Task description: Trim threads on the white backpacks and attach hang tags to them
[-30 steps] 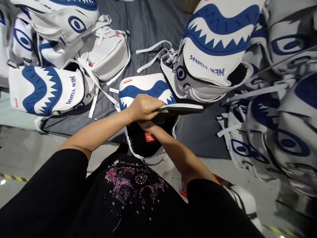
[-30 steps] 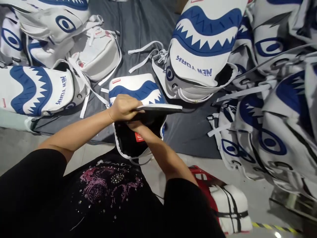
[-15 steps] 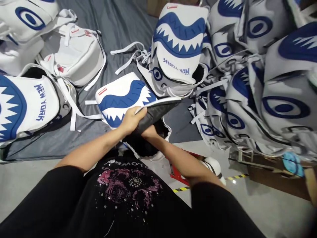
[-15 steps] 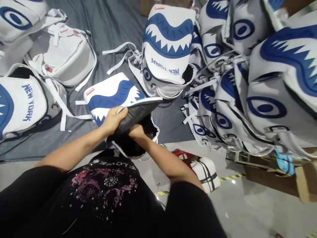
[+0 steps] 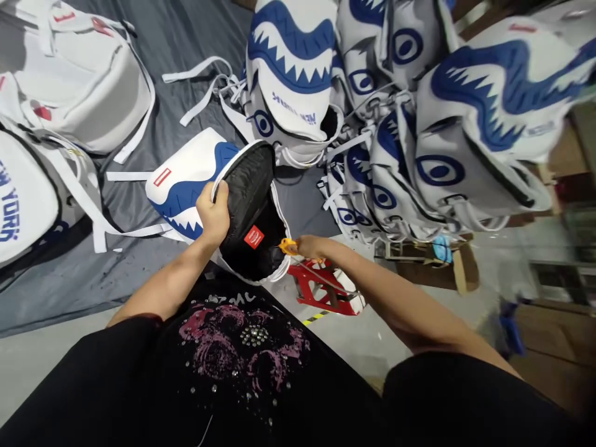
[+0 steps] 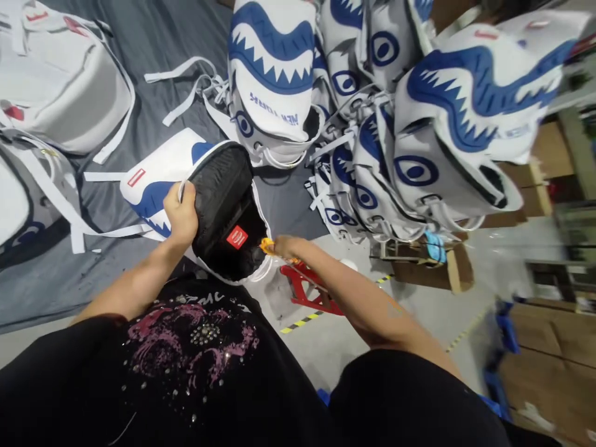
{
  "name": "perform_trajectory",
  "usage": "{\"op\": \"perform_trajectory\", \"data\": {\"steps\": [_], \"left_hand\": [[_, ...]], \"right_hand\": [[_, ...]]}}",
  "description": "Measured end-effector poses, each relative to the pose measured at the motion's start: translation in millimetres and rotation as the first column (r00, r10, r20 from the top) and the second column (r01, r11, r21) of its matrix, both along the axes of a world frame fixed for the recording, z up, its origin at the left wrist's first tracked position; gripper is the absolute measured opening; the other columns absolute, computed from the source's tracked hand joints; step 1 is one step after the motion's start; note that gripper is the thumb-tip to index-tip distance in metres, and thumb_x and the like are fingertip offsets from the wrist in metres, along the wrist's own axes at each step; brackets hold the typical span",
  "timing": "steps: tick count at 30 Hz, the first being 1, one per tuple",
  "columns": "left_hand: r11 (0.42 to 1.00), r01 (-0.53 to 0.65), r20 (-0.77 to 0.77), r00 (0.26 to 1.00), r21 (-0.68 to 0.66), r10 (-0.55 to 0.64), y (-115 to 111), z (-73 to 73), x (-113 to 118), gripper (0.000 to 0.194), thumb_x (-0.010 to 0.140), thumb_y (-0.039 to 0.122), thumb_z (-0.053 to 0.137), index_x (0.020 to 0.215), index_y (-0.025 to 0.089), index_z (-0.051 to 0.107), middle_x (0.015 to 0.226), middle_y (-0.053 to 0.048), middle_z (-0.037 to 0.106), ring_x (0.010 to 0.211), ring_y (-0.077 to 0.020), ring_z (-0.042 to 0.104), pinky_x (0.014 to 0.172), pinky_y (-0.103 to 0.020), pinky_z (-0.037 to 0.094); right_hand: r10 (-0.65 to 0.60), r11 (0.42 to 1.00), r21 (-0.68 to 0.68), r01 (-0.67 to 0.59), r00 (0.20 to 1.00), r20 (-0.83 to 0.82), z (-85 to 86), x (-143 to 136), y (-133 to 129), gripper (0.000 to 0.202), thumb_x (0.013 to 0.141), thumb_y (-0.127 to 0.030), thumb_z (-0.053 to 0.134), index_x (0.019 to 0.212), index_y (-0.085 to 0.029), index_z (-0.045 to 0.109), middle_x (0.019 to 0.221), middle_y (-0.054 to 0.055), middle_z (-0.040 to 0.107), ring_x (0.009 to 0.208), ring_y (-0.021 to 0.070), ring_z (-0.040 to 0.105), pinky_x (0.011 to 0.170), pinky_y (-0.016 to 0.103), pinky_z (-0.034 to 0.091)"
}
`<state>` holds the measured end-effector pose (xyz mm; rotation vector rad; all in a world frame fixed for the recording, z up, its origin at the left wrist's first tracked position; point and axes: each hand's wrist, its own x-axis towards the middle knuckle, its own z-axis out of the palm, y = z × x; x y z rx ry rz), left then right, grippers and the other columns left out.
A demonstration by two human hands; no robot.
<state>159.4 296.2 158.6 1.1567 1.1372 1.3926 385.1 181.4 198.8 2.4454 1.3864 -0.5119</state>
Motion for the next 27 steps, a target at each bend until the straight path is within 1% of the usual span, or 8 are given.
{"op": "perform_trajectory", "data": {"steps": [3, 6, 10, 13, 15, 19, 23, 27], "left_hand": [[0.995, 0.092, -0.015, 0.996, 0.029, -0.091, -5.4, 4.6, 1.8, 0.058, 0.086, 0.074, 0.053, 0.066, 0.020, 0.046, 0.063, 0.004, 0.039, 0.061, -0.0113, 0.036, 0.058, -0.025, 0.034], [0.988, 0.146, -0.045, 0.989, 0.058, -0.144, -4.2, 9.7, -2.7, 0.057, 0.086, 0.072, 0.055, 0.064, 0.020, 0.045, 0.061, 0.005, 0.037, 0.059, -0.0107, 0.034, 0.056, -0.025, 0.033], [0.977, 0.186, -0.091, 0.980, 0.108, -0.177, -5.9, 19.9, -5.3, 0.057, 0.087, 0.070, 0.055, 0.063, 0.020, 0.043, 0.060, 0.005, 0.035, 0.058, -0.0107, 0.033, 0.055, -0.025, 0.031], [0.955, 0.249, -0.143, 0.963, 0.163, -0.227, -11.8, 26.9, -5.5, 0.055, 0.089, 0.067, 0.055, 0.063, 0.020, 0.044, 0.060, 0.004, 0.035, 0.057, -0.0106, 0.033, 0.055, -0.025, 0.031], [0.949, 0.233, -0.188, 0.963, 0.212, -0.194, -12.3, 29.5, -8.9, 0.054, 0.090, 0.064, 0.055, 0.062, 0.020, 0.043, 0.060, 0.004, 0.034, 0.057, -0.0107, 0.032, 0.054, -0.025, 0.030], [0.937, 0.138, -0.263, 0.963, 0.320, -0.052, -2.5, 32.4, -20.5, 0.054, 0.092, 0.061, 0.055, 0.060, 0.020, 0.038, 0.058, 0.004, 0.030, 0.057, -0.0109, 0.030, 0.055, -0.027, 0.027], [0.899, 0.215, -0.338, 0.938, 0.381, -0.081, 3.1, 31.8, -26.3, 0.052, 0.092, 0.061, 0.053, 0.061, 0.020, 0.045, 0.057, 0.004, 0.034, 0.056, -0.0110, 0.031, 0.056, -0.027, 0.028], [0.863, 0.265, -0.351, 0.930, 0.430, -0.110, 4.0, 30.1, -25.5, 0.050, 0.093, 0.058, 0.053, 0.061, 0.020, 0.048, 0.056, 0.004, 0.038, 0.054, -0.0107, 0.034, 0.055, -0.027, 0.028]], "right_hand": [[-0.032, 0.983, -0.182, 0.033, 0.999, 0.009, 1.6, -8.5, -1.8, 0.049, 0.096, -0.049, 0.055, 0.093, -0.003, 0.073, 0.083, 0.018, 0.073, 0.076, 0.0233, 0.069, 0.070, 0.033, 0.047], [0.005, 0.965, -0.262, -0.030, 0.996, -0.093, -13.0, -32.3, -9.2, 0.046, 0.094, -0.051, 0.058, 0.101, -0.008, 0.073, 0.089, 0.013, 0.074, 0.079, 0.0195, 0.069, 0.072, 0.027, 0.047], [0.145, 0.977, -0.136, -0.167, 0.976, -0.160, -44.8, -70.9, -29.2, 0.045, 0.099, -0.045, 0.053, 0.126, -0.010, 0.061, 0.105, 0.016, 0.073, 0.090, 0.0223, 0.069, 0.078, 0.028, 0.047], [0.301, 0.952, 0.015, -0.307, 0.921, -0.247, -70.7, -88.1, -32.3, 0.040, 0.102, -0.042, 0.048, 0.125, -0.012, 0.061, 0.105, 0.011, 0.073, 0.094, 0.0196, 0.068, 0.082, 0.025, 0.045], [0.265, 0.964, 0.070, -0.256, 0.927, -0.265, -86.0, -89.5, -28.3, 0.042, 0.103, -0.044, 0.043, 0.124, -0.013, 0.061, 0.103, 0.009, 0.073, 0.092, 0.0181, 0.067, 0.080, 0.023, 0.045], [0.047, 0.991, 0.136, -0.021, 0.981, -0.188, -109.7, -84.6, -25.4, 0.055, 0.106, -0.048, 0.030, 0.135, -0.006, 0.052, 0.100, 0.016, 0.073, 0.084, 0.0228, 0.069, 0.071, 0.027, 0.044], [0.095, 0.966, 0.256, -0.032, 0.966, -0.240, -122.6, -91.9, -33.2, 0.050, 0.104, -0.051, 0.038, 0.134, -0.015, 0.055, 0.104, 0.011, 0.074, 0.092, 0.0230, 0.069, 0.076, 0.026, 0.042], [0.039, 0.959, 0.282, 0.033, 0.969, -0.245, -126.8, -96.0, -34.6, 0.050, 0.103, -0.051, 0.038, 0.133, -0.015, 0.056, 0.102, 0.012, 0.075, 0.090, 0.0231, 0.070, 0.074, 0.026, 0.041]]}}
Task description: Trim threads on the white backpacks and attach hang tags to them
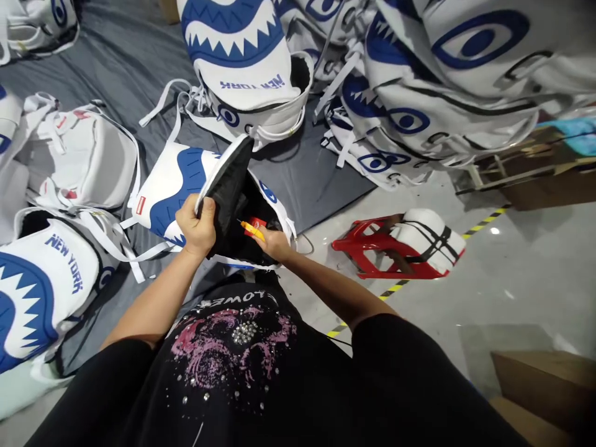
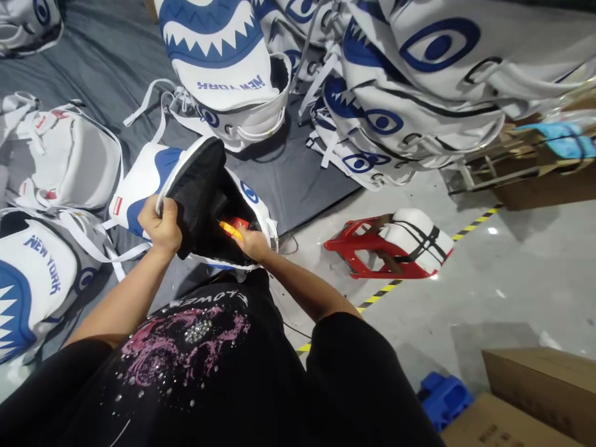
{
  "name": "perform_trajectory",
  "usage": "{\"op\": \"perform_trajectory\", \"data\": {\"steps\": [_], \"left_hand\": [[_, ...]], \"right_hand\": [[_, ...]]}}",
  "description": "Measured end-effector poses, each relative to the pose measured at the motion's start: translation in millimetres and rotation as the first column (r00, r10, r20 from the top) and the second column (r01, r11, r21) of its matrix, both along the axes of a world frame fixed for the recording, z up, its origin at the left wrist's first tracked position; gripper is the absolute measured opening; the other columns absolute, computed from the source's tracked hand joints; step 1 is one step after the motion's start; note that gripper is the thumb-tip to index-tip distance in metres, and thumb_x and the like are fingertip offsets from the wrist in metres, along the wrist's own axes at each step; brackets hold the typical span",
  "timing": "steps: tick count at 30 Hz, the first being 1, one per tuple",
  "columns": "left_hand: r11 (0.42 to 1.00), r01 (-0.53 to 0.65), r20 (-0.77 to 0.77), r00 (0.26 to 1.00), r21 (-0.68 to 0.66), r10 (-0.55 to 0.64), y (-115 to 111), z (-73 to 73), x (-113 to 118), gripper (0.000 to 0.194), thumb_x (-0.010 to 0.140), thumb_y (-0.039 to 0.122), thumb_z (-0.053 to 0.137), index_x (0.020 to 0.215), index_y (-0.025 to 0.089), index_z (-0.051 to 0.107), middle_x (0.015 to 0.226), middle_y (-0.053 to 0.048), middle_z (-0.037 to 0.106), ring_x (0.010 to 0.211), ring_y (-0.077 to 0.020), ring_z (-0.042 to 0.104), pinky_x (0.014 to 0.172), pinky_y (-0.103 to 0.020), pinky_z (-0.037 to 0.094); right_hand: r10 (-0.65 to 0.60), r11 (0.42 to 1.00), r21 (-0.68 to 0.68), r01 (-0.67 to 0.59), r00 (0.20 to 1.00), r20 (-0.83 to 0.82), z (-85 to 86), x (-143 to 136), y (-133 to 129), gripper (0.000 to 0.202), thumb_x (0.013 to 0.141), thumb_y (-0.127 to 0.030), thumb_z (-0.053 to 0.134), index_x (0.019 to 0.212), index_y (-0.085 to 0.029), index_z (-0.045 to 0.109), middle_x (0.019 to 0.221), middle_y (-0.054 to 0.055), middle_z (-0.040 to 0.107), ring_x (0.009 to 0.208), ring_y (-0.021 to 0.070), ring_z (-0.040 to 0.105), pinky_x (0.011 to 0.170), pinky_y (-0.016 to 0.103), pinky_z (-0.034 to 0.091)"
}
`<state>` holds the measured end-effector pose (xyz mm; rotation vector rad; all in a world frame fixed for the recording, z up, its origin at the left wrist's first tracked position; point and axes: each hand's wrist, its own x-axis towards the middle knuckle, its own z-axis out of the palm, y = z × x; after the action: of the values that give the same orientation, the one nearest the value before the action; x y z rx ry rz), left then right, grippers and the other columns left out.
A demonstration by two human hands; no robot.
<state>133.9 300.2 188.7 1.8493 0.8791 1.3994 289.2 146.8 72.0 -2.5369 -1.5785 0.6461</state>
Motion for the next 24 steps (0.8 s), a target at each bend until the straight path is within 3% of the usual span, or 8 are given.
{"op": "perform_trajectory", "data": {"steps": [5, 8, 11, 13, 15, 18, 21, 24], "left_hand": [[0.980, 0.118, -0.078, 0.991, 0.162, -0.107, 0.8, 16.2, 6.2, 0.045, 0.095, 0.051, 0.053, 0.062, 0.019, 0.054, 0.053, 0.004, 0.041, 0.048, -0.0092, 0.036, 0.051, -0.025, 0.029], [0.866, 0.318, -0.147, 0.948, 0.386, -0.283, 0.4, 31.0, 13.6, 0.036, 0.097, 0.043, 0.052, 0.071, 0.019, 0.060, 0.055, 0.003, 0.048, 0.047, -0.0090, 0.044, 0.051, -0.024, 0.032], [0.771, 0.474, -0.277, 0.879, 0.424, -0.388, 15.4, 33.1, 20.8, 0.044, 0.098, 0.053, 0.045, 0.076, 0.020, 0.062, 0.058, 0.001, 0.053, 0.053, -0.0110, 0.053, 0.056, -0.024, 0.040], [0.847, 0.410, -0.342, 0.892, 0.339, -0.296, 38.4, 25.6, 23.1, 0.051, 0.099, 0.059, 0.038, 0.081, 0.019, 0.063, 0.064, -0.001, 0.058, 0.061, -0.0131, 0.059, 0.063, -0.025, 0.045], [0.942, 0.219, -0.385, 0.916, 0.254, -0.109, 64.1, 15.7, 22.2, 0.050, 0.100, 0.059, 0.037, 0.089, 0.017, 0.064, 0.074, -0.004, 0.064, 0.074, -0.0165, 0.065, 0.074, -0.027, 0.049], [0.979, 0.022, -0.418, 0.906, 0.201, 0.065, 78.5, 5.9, 13.4, 0.042, 0.098, 0.054, 0.047, 0.101, 0.016, 0.065, 0.093, -0.009, 0.069, 0.099, -0.0229, 0.067, 0.091, -0.036, 0.050], [0.978, 0.201, -0.490, 0.859, 0.053, -0.150, 39.3, -0.4, 2.8, 0.038, 0.101, 0.045, 0.045, 0.100, 0.015, 0.069, 0.098, -0.009, 0.071, 0.107, -0.0206, 0.065, 0.099, -0.036, 0.050], [0.853, 0.459, -0.535, 0.669, -0.248, -0.516, -28.6, -17.2, 10.9, 0.038, 0.102, 0.036, 0.040, 0.094, 0.018, 0.073, 0.096, -0.005, 0.074, 0.101, -0.0130, 0.067, 0.096, -0.024, 0.051]], "right_hand": [[-0.173, 0.985, -0.008, 0.172, 0.984, -0.037, 2.7, -5.0, 6.1, 0.048, 0.103, -0.049, 0.039, 0.133, -0.015, 0.054, 0.097, 0.011, 0.075, 0.088, 0.0233, 0.071, 0.071, 0.026, 0.042], [-0.220, 0.975, -0.041, 0.218, 0.974, -0.051, 9.2, -14.0, 5.9, 0.044, 0.102, -0.042, 0.042, 0.133, -0.013, 0.054, 0.101, 0.013, 0.074, 0.092, 0.0241, 0.070, 0.074, 0.027, 0.045], [-0.261, 0.964, -0.075, 0.256, 0.964, -0.052, 20.9, -18.5, 8.3, 0.041, 0.102, -0.038, 0.039, 0.132, -0.013, 0.054, 0.105, 0.013, 0.074, 0.096, 0.0247, 0.070, 0.076, 0.029, 0.047], [-0.244, 0.963, -0.130, 0.236, 0.969, -0.048, 33.7, -13.8, 16.3, 0.042, 0.101, -0.041, 0.042, 0.132, -0.015, 0.055, 0.108, 0.013, 0.073, 0.098, 0.0256, 0.070, 0.077, 0.029, 0.048], [-0.176, 0.963, -0.216, 0.164, 0.984, -0.039, 52.5, -1.5, 31.9, 0.043, 0.100, -0.045, 0.046, 0.129, -0.016, 0.059, 0.111, 0.015, 0.072, 0.101, 0.0276, 0.069, 0.079, 0.031, 0.049], [-0.038, 0.945, -0.325, 0.033, 0.999, -0.009, 90.0, 26.3, 68.3, 0.041, 0.097, -0.047, 0.052, 0.122, -0.016, 0.064, 0.118, 0.017, 0.070, 0.107, 0.0302, 0.067, 0.081, 0.032, 0.050], [0.124, 0.870, -0.482, -0.106, 0.992, 0.006, 123.7, 53.5, 111.1, 0.039, 0.094, -0.044, 0.059, 0.118, -0.013, 0.066, 0.108, 0.017, 0.071, 0.100, 0.0294, 0.069, 0.079, 0.033, 0.052], [0.281, 0.797, -0.540, -0.272, 0.957, -0.066, 138.0, 76.0, 147.6, 0.035, 0.092, -0.043, 0.064, 0.104, -0.011, 0.070, 0.084, 0.012, 0.070, 0.085, 0.0266, 0.069, 0.074, 0.035, 0.054]]}}
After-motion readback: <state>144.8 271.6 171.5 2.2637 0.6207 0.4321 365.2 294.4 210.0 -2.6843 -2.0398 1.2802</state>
